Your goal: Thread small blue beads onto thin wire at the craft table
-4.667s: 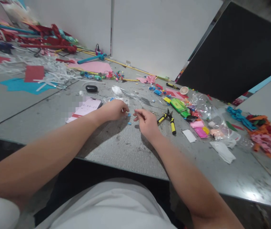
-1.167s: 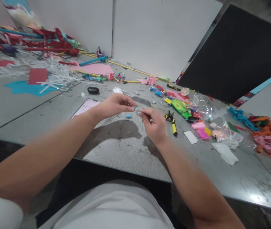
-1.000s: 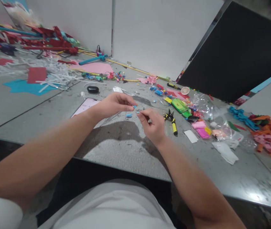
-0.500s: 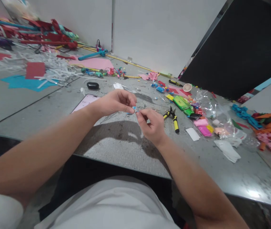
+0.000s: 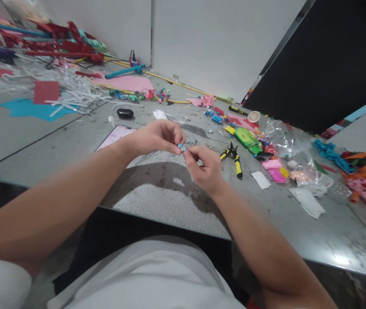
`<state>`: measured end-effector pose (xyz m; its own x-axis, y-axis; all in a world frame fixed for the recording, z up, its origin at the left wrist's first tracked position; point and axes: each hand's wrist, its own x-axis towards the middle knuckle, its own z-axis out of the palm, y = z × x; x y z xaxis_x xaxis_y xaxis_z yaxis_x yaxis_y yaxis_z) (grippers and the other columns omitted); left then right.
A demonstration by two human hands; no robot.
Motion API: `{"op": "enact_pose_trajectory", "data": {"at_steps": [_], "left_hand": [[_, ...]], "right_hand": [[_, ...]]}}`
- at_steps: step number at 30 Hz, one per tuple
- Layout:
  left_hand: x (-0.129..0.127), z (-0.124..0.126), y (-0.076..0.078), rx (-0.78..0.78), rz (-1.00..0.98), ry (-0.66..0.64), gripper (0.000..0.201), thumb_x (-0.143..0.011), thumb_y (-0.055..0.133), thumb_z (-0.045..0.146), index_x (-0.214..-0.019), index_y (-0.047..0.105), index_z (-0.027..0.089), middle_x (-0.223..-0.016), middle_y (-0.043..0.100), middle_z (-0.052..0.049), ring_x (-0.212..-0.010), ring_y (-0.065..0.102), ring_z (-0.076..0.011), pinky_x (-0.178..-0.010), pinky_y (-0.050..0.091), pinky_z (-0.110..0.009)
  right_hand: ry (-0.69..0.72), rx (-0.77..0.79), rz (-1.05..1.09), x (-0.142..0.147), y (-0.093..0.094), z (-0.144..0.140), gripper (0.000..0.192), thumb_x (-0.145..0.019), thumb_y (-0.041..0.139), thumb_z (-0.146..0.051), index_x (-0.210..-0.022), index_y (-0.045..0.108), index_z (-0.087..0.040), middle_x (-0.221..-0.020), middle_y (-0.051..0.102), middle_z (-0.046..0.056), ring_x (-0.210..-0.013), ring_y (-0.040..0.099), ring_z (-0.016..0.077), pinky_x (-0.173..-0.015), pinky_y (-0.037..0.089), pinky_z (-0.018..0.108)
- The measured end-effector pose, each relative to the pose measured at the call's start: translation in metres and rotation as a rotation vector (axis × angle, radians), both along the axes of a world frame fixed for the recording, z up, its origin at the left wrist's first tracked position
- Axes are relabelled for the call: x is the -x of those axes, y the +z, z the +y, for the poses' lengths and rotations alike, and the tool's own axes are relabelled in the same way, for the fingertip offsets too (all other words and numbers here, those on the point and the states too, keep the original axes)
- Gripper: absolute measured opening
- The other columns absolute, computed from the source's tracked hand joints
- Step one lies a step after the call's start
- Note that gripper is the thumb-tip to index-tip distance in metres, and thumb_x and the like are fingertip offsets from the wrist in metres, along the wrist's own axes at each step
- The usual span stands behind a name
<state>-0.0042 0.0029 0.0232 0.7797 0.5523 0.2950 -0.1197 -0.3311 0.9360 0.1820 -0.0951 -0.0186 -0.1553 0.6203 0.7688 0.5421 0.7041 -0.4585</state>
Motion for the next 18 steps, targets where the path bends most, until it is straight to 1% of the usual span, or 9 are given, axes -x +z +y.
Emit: {"op": "enact_pose_trajectory", "data": {"at_steps": [6,13,18], "left_hand": [[-0.0022,0.0015,-0.0028,0.033,-0.059,-0.092,0.047,-0.056,0.101,0.039,-0.064,0.062,0.016,-0.071,0.067,-0.001,-0.064,0.064,-0.0112,-0.062,0.055,-0.024],[-0.0011,0.0026,-0.0039,0.015,-0.042,-0.109,0.045,-0.058,0.101,0.039,-0.065,0.063,0.016,-0.073,0.069,-0.001,-0.065,0.066,-0.0112,-0.063,0.056,-0.023],[-0.0003,0.0032,-0.0022,0.003,-0.026,-0.123,0.042,-0.061,0.100,0.036,-0.067,0.063,0.016,-0.076,0.070,-0.001,-0.067,0.067,-0.0115,-0.065,0.057,-0.024]], "right_hand": [[0.063,0.002,-0.003,0.0005,-0.0012,0.0015,0.029,-0.102,0.055,-0.036,-0.079,0.064,-0.021,-0.067,0.064,-0.001,-0.061,0.053,0.0115,-0.063,0.044,0.028],[0.094,-0.047,0.010,0.0009,-0.0020,0.0032,0.024,-0.100,0.059,-0.027,-0.077,0.064,-0.020,-0.066,0.063,-0.002,-0.060,0.054,0.0103,-0.062,0.043,0.027],[0.095,-0.031,0.001,0.0002,-0.0019,0.0035,0.025,-0.101,0.058,-0.029,-0.078,0.064,-0.020,-0.067,0.063,-0.002,-0.061,0.054,0.0106,-0.062,0.043,0.027]]}}
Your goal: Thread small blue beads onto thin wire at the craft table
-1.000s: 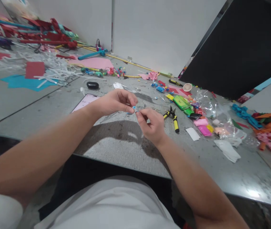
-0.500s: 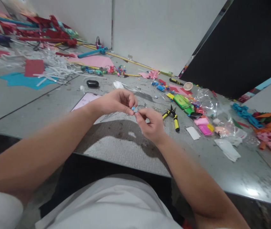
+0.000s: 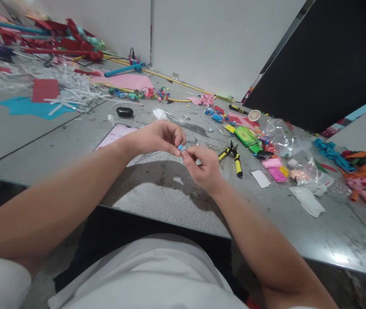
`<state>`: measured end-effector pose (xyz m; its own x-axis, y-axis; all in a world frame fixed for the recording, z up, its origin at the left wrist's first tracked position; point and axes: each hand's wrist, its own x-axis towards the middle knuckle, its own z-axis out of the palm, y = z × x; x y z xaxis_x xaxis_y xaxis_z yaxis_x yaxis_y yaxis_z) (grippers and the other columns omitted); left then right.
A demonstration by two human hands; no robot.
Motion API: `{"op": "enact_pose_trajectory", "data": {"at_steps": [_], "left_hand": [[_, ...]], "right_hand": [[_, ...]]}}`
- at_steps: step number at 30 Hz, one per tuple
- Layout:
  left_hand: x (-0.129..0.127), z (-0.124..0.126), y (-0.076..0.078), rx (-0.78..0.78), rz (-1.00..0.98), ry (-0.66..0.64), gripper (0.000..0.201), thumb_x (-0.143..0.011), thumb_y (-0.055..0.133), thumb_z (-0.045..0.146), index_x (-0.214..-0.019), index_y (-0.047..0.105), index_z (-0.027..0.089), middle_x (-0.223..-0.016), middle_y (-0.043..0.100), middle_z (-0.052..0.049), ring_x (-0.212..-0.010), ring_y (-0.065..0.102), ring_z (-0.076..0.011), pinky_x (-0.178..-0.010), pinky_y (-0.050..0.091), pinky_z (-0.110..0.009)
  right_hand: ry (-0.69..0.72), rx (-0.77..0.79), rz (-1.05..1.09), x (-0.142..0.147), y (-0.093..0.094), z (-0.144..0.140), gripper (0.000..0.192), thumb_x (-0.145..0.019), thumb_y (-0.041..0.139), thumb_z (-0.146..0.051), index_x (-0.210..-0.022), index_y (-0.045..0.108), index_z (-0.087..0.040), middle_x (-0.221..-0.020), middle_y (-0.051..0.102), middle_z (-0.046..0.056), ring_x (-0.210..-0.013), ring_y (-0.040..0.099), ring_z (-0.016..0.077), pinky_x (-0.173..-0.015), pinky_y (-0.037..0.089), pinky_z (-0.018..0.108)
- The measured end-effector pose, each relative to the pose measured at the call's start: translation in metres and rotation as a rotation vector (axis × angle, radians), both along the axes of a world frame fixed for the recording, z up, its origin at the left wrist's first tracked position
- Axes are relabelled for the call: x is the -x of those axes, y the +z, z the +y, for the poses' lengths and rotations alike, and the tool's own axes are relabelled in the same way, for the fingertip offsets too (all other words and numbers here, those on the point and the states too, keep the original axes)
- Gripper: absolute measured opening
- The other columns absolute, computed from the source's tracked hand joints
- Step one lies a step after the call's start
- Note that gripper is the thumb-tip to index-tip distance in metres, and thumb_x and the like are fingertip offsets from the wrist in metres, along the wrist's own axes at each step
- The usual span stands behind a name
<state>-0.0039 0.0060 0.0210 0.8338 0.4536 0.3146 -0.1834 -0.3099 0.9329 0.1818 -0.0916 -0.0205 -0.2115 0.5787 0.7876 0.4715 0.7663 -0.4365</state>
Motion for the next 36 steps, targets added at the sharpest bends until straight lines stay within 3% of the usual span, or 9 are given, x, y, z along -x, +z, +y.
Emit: {"op": "enact_pose_trajectory", "data": {"at_steps": [13,29,36], "left_hand": [[0.0011,0.0005,-0.0013,-0.074,0.040,0.023,0.043,-0.065,0.096,0.048,-0.073,0.066,0.018,-0.078,0.071,-0.003,-0.071,0.068,-0.0147,-0.069,0.058,-0.028],[-0.0004,0.0006,0.0000,-0.001,0.013,0.012,0.041,-0.062,0.098,0.047,-0.074,0.075,0.016,-0.076,0.075,-0.004,-0.068,0.071,-0.0142,-0.069,0.060,-0.024],[0.0011,-0.0002,0.0017,-0.025,0.045,0.014,0.038,-0.066,0.095,0.050,-0.079,0.079,0.018,-0.082,0.076,-0.006,-0.077,0.071,-0.0156,-0.075,0.060,-0.026]], "right_hand": [[-0.013,0.016,-0.024,-0.0005,0.0006,-0.0002,0.029,-0.102,0.056,-0.033,-0.078,0.064,-0.021,-0.067,0.062,-0.002,-0.062,0.054,0.0109,-0.063,0.043,0.027],[-0.081,-0.112,-0.067,0.0017,-0.0002,-0.0010,0.030,-0.103,0.054,-0.029,-0.074,0.056,-0.022,-0.063,0.055,-0.003,-0.059,0.049,0.0103,-0.061,0.041,0.026],[-0.090,-0.061,-0.101,0.0026,0.0019,-0.0019,0.034,-0.104,0.050,-0.036,-0.073,0.053,-0.023,-0.062,0.052,-0.002,-0.058,0.047,0.0117,-0.061,0.042,0.028]]}}
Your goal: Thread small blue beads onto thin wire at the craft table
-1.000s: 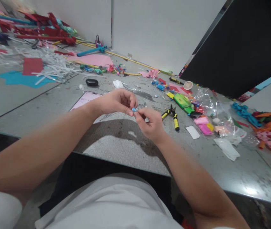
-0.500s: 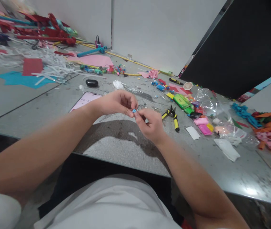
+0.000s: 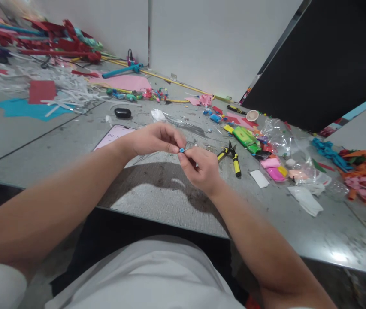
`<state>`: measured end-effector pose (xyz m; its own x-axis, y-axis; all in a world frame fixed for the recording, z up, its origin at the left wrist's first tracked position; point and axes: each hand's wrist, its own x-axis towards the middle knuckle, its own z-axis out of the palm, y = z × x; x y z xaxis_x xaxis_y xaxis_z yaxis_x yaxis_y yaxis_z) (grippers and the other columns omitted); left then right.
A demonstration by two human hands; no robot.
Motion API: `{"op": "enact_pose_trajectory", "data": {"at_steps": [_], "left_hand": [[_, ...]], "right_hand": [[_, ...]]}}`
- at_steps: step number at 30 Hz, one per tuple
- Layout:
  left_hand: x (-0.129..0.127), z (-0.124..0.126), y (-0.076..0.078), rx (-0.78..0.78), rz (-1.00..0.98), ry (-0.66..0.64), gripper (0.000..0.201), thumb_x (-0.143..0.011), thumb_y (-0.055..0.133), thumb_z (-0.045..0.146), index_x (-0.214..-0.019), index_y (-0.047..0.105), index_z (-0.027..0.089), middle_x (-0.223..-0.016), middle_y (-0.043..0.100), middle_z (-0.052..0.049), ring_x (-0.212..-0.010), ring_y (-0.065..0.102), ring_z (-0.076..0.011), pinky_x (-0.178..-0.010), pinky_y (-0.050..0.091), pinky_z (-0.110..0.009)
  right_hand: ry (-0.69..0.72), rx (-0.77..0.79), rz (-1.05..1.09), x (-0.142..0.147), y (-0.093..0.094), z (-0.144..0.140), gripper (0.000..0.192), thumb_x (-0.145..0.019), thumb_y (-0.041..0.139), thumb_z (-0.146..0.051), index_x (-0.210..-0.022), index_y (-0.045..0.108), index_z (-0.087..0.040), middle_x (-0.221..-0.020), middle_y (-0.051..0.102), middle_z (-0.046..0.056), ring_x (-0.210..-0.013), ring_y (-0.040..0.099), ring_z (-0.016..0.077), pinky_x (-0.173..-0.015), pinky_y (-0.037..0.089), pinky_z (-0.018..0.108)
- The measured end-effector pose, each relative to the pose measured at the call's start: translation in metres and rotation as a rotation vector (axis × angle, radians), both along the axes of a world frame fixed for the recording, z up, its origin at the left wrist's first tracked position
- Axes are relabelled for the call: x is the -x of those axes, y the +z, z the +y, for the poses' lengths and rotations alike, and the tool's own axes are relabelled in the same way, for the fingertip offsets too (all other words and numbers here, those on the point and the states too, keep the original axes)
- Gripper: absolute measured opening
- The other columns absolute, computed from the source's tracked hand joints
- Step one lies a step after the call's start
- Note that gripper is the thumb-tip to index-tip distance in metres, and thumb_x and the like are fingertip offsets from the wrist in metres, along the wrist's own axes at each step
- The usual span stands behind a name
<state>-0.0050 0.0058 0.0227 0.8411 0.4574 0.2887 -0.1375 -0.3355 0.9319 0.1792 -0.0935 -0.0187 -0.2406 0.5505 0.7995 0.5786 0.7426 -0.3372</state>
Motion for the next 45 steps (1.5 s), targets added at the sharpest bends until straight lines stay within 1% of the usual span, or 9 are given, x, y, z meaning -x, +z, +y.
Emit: {"op": "enact_pose_trajectory", "data": {"at_steps": [13,19,23,30,33,36,38,41,45], "left_hand": [[0.002,-0.002,0.002,-0.045,0.059,-0.017,0.039,-0.073,0.089,0.056,-0.082,0.080,0.019,-0.085,0.077,-0.008,-0.077,0.068,-0.0163,-0.078,0.058,-0.030],[0.003,0.000,0.002,-0.104,0.096,-0.004,0.039,-0.079,0.083,0.058,-0.085,0.081,0.020,-0.084,0.077,-0.009,-0.079,0.069,-0.0171,-0.077,0.057,-0.028],[0.005,0.002,0.000,-0.127,0.120,0.015,0.039,-0.082,0.080,0.059,-0.089,0.082,0.021,-0.087,0.077,-0.009,-0.082,0.070,-0.0182,-0.078,0.056,-0.029],[0.007,0.003,-0.001,-0.104,0.149,-0.011,0.031,-0.079,0.085,0.048,-0.092,0.081,0.020,-0.091,0.079,-0.007,-0.085,0.071,-0.0176,-0.082,0.056,-0.029],[0.006,0.005,-0.002,-0.125,0.189,0.053,0.026,-0.082,0.082,0.043,-0.093,0.081,0.020,-0.089,0.078,-0.006,-0.082,0.070,-0.0165,-0.080,0.055,-0.028],[0.004,0.009,-0.005,-0.190,0.310,0.128,0.025,-0.081,0.079,0.040,-0.095,0.081,0.019,-0.086,0.078,-0.004,-0.076,0.069,-0.0160,-0.073,0.052,-0.027],[0.002,0.011,-0.008,-0.275,0.427,0.131,0.024,-0.078,0.079,0.038,-0.093,0.082,0.020,-0.081,0.078,-0.004,-0.072,0.068,-0.0163,-0.067,0.050,-0.025],[-0.001,0.015,-0.014,-0.422,0.568,0.129,0.022,-0.077,0.078,0.038,-0.089,0.083,0.020,-0.079,0.079,-0.003,-0.070,0.068,-0.0167,-0.064,0.048,-0.024],[0.000,0.021,-0.019,-0.532,0.663,0.116,0.024,-0.080,0.073,0.040,-0.092,0.083,0.021,-0.086,0.080,-0.004,-0.074,0.069,-0.0160,-0.067,0.047,-0.023]], "right_hand": [[0.014,-0.075,0.002,-0.004,-0.001,0.003,0.036,-0.104,0.054,-0.034,-0.070,0.050,-0.023,-0.061,0.049,-0.004,-0.058,0.045,0.0108,-0.060,0.039,0.026],[-0.018,0.018,-0.030,-0.008,-0.003,0.007,0.045,-0.106,0.050,-0.049,-0.070,0.054,-0.022,-0.062,0.052,-0.002,-0.060,0.047,0.0118,-0.063,0.040,0.028],[-0.003,0.021,-0.022,-0.010,-0.005,0.010,0.048,-0.106,0.049,-0.053,-0.070,0.055,-0.022,-0.063,0.052,-0.002,-0.061,0.048,0.0119,-0.064,0.040,0.028],[0.019,0.107,-0.042,-0.015,-0.007,0.014,0.051,-0.104,0.048,-0.060,-0.074,0.061,-0.022,-0.067,0.058,0.000,-0.066,0.052,0.0138,-0.068,0.042,0.029],[0.035,0.141,-0.025,-0.019,-0.008,0.018,0.055,-0.102,0.047,-0.065,-0.073,0.062,-0.022,-0.066,0.059,0.000,-0.065,0.053,0.0137,-0.067,0.042,0.030],[0.001,0.217,0.081,-0.026,-0.013,0.026,0.060,-0.104,0.039,-0.067,-0.073,0.062,-0.021,-0.062,0.056,0.000,-0.061,0.054,0.0135,-0.064,0.041,0.030],[-0.064,0.291,0.191,-0.030,-0.019,0.033,0.063,-0.103,0.036,-0.070,-0.074,0.063,-0.021,-0.058,0.052,-0.001,-0.057,0.053,0.0137,-0.060,0.041,0.030],[-0.117,0.387,0.294,-0.036,-0.028,0.045,0.063,-0.099,0.041,-0.075,-0.075,0.063,-0.021,-0.056,0.052,-0.002,-0.054,0.052,0.0136,-0.057,0.040,0.029],[-0.145,0.434,0.278,-0.039,-0.034,0.054,0.061,-0.097,0.045,-0.074,-0.073,0.062,-0.021,-0.053,0.049,-0.004,-0.054,0.050,0.0137,-0.056,0.037,0.028]]}}
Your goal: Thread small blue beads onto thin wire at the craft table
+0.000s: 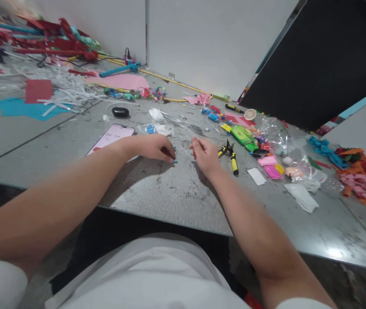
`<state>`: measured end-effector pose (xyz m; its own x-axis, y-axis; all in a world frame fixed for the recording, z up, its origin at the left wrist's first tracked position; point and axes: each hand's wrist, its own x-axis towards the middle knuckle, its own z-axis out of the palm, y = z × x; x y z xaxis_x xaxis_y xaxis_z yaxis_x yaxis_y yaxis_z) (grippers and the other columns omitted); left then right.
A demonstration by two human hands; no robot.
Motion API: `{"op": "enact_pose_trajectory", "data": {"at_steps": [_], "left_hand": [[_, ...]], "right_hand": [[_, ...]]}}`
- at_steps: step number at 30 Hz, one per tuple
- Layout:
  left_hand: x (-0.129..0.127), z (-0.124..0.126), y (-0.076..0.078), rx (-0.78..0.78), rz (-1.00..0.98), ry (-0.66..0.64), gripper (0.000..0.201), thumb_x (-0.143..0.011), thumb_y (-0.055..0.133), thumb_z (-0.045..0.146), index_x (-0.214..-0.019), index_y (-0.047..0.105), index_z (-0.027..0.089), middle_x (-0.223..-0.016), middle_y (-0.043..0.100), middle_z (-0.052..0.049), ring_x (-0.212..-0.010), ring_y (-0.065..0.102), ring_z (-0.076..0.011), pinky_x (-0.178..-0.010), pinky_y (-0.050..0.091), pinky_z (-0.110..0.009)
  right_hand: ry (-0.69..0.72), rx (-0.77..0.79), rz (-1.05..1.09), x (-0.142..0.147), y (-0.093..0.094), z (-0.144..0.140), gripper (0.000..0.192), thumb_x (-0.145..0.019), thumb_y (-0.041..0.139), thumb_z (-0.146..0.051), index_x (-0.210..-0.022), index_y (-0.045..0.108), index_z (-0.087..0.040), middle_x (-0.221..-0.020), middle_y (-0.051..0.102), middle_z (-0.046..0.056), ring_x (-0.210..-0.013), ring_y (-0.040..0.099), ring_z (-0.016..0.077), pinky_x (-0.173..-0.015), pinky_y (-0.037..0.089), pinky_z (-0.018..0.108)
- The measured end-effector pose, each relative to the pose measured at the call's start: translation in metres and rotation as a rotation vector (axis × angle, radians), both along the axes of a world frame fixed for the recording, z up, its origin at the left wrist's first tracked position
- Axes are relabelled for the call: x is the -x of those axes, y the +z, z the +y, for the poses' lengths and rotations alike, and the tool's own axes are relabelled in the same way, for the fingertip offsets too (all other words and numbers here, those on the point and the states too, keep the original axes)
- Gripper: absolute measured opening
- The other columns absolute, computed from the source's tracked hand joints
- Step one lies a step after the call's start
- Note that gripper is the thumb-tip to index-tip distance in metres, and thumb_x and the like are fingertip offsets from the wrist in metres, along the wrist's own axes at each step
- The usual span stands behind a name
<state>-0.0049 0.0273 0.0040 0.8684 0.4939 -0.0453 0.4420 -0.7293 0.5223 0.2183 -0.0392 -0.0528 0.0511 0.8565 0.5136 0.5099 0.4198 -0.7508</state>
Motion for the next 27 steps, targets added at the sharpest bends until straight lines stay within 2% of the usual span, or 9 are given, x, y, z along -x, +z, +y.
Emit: {"op": "enact_pose_trajectory", "data": {"at_steps": [4,7,9,11,14,18,23,27], "left_hand": [[0.004,0.005,-0.002,-0.188,-0.024,0.108,0.026,-0.087,0.064,0.039,-0.091,0.080,0.019,-0.079,0.075,-0.003,-0.068,0.062,-0.0141,-0.065,0.042,-0.023],[0.003,0.006,-0.004,-0.289,-0.008,0.212,0.033,-0.084,0.067,0.041,-0.103,0.079,0.017,-0.089,0.075,-0.007,-0.076,0.063,-0.0170,-0.069,0.043,-0.025],[0.000,0.007,-0.008,-0.321,0.012,0.210,0.037,-0.082,0.069,0.043,-0.105,0.079,0.015,-0.093,0.073,-0.010,-0.078,0.063,-0.0189,-0.071,0.045,-0.027],[-0.003,0.006,-0.012,-0.338,-0.016,0.186,0.031,-0.081,0.069,0.039,-0.099,0.080,0.016,-0.093,0.072,-0.010,-0.079,0.063,-0.0191,-0.074,0.047,-0.028],[-0.008,0.004,-0.014,-0.294,-0.108,0.184,0.025,-0.080,0.068,0.032,-0.097,0.080,0.019,-0.093,0.074,-0.008,-0.081,0.065,-0.0188,-0.076,0.047,-0.028],[-0.010,-0.003,-0.010,-0.132,-0.197,0.172,0.028,-0.084,0.068,0.037,-0.102,0.080,0.018,-0.089,0.077,-0.006,-0.080,0.066,-0.0185,-0.073,0.046,-0.028],[-0.010,-0.011,-0.004,-0.051,-0.251,0.211,0.027,-0.082,0.071,0.038,-0.097,0.081,0.018,-0.081,0.076,-0.005,-0.073,0.064,-0.0181,-0.069,0.044,-0.030],[-0.009,-0.013,-0.003,0.009,-0.276,0.203,0.035,-0.082,0.072,0.038,-0.109,0.081,0.018,-0.088,0.079,-0.007,-0.079,0.067,-0.0191,-0.072,0.046,-0.029]], "right_hand": [[-0.021,-0.006,-0.105,0.000,-0.001,0.002,0.053,-0.097,0.052,-0.064,-0.067,0.057,-0.021,-0.054,0.048,-0.004,-0.057,0.047,0.0137,-0.058,0.035,0.029],[-0.012,0.005,-0.168,0.001,-0.002,0.001,0.045,-0.096,0.057,-0.054,-0.066,0.057,-0.020,-0.059,0.052,-0.003,-0.060,0.048,0.0137,-0.062,0.036,0.029],[0.010,0.003,-0.208,0.003,-0.002,0.001,0.036,-0.095,0.059,-0.045,-0.069,0.059,-0.020,-0.062,0.057,-0.002,-0.062,0.051,0.0139,-0.065,0.038,0.029],[0.032,-0.019,-0.249,0.004,-0.002,0.000,0.028,-0.094,0.060,-0.038,-0.075,0.063,-0.019,-0.067,0.062,0.000,-0.065,0.054,0.0145,-0.068,0.040,0.030],[0.068,-0.076,-0.311,0.005,0.000,0.000,0.018,-0.095,0.060,-0.032,-0.086,0.069,-0.018,-0.079,0.069,0.004,-0.072,0.059,0.0161,-0.072,0.044,0.030],[0.125,-0.118,-0.384,0.006,0.000,-0.001,0.018,-0.097,0.060,-0.030,-0.102,0.072,-0.017,-0.090,0.072,0.007,-0.081,0.062,0.0185,-0.077,0.047,0.032],[0.111,-0.107,-0.387,0.006,0.003,-0.004,0.017,-0.099,0.058,-0.028,-0.096,0.072,-0.018,-0.091,0.074,0.007,-0.086,0.064,0.0198,-0.079,0.048,0.033],[0.108,-0.080,-0.400,0.007,0.007,-0.007,0.014,-0.097,0.060,-0.025,-0.092,0.072,-0.019,-0.090,0.075,0.007,-0.085,0.065,0.0200,-0.079,0.048,0.033]]}}
